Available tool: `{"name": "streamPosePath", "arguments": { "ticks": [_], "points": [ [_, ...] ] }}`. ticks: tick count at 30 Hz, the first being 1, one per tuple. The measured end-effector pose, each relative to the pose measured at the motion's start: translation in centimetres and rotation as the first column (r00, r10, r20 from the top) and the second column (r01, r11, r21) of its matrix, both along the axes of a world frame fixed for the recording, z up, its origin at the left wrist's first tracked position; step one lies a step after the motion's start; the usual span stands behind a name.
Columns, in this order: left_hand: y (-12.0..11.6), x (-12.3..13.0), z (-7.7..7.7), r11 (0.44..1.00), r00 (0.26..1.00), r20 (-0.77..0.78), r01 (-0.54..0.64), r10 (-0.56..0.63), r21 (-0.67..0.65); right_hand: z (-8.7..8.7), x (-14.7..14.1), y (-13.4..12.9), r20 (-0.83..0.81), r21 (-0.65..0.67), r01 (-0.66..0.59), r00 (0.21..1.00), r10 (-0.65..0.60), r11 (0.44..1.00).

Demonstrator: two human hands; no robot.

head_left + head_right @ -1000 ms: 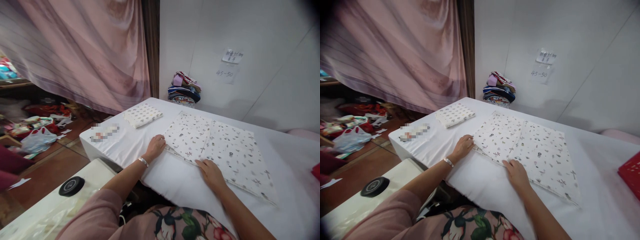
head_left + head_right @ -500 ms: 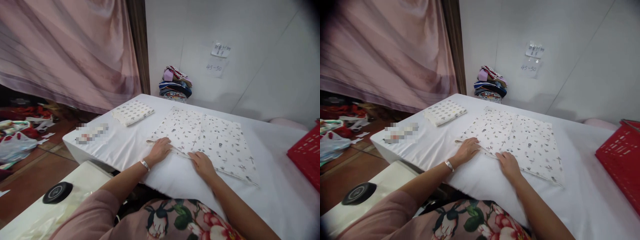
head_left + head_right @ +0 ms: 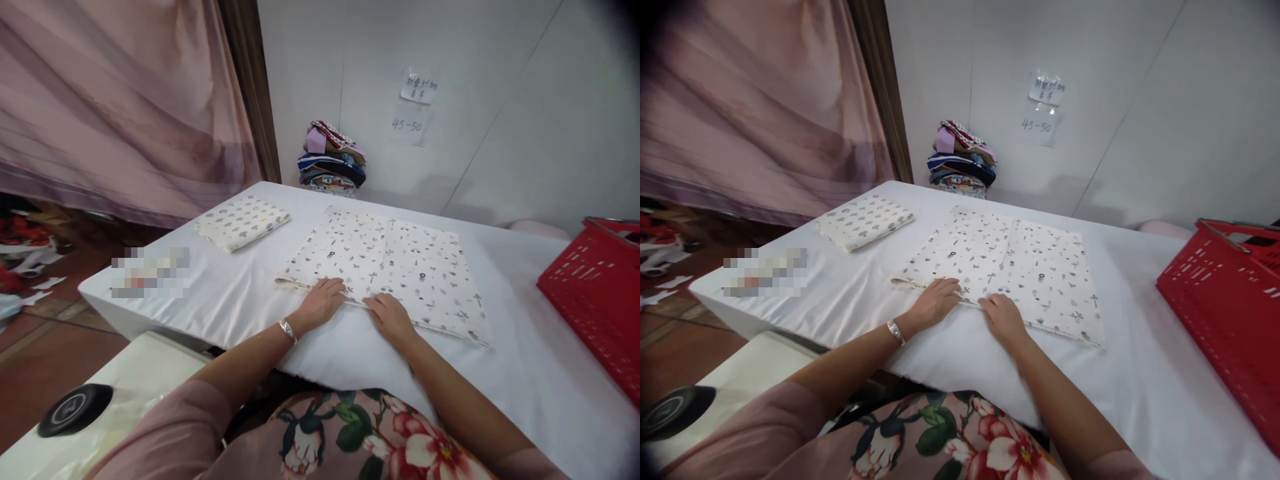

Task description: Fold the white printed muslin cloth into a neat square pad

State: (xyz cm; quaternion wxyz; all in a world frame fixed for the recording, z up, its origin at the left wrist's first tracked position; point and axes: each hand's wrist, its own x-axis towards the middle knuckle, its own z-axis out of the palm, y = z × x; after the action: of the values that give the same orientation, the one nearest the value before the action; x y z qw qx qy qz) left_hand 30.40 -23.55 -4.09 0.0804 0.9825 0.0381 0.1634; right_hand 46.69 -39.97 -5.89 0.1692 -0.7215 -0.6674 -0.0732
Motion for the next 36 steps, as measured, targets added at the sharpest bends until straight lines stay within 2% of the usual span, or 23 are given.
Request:
{"name": "streamPosePath", "arguments": {
  "ticks": [4, 9, 12, 19, 24, 29, 32, 36],
  "points": [
    [0.2, -0.4, -0.6, 1.0, 0.999, 0.034, 0.001, -0.002, 0.025, 0.0, 0.0, 0.0, 0.015, -0.013, 0.004, 1.0, -0.004, 1.0],
    [0.3, 0.1, -1.1, 0.989, 0.991, 0.124, 0.023, -0.042, 0.146, -0.1, 0.0, 0.1, 0.011, -0.004, 0.006, 1.0, -0.005, 1.0],
    [0.4, 0.3, -1.2, 0.983, 0.99, 0.137, -0.008, -0.018, 0.181, -0.1, -0.1, 0.0, 0.005, 0.015, 0.012, 1.0, -0.012, 1.0],
    [0.4, 0.5, -1.8, 0.988, 0.992, 0.123, -0.003, -0.017, 0.156, -0.4, -0.2, 0.1, 0.077, 0.044, -0.019, 0.997, 0.016, 0.999],
    [0.1, 0.7, -1.8, 0.987, 0.993, 0.099, -0.079, 0.066, 0.137, -1.4, -0.2, 1.8, 0.159, 0.065, -0.09, 0.984, 0.078, 0.994],
    [-0.1, 0.6, -1.7, 0.984, 0.994, 0.068, -0.091, 0.082, 0.15, -2.4, -0.6, 3.2, 0.159, 0.067, -0.082, 0.985, 0.07, 0.994],
    [0.7, -0.1, -1.7, 0.985, 0.995, 0.045, -0.095, 0.089, 0.146, -2.6, -0.6, 3.3, 0.129, 0.04, -0.089, 0.988, 0.083, 0.995],
    [2.7, -1.9, -2.0, 0.976, 0.982, 0.04, -0.187, 0.184, 0.115, -2.4, -0.6, 3.1, 0.1, 0.051, -0.101, 0.99, 0.096, 0.994]
  ]
}}
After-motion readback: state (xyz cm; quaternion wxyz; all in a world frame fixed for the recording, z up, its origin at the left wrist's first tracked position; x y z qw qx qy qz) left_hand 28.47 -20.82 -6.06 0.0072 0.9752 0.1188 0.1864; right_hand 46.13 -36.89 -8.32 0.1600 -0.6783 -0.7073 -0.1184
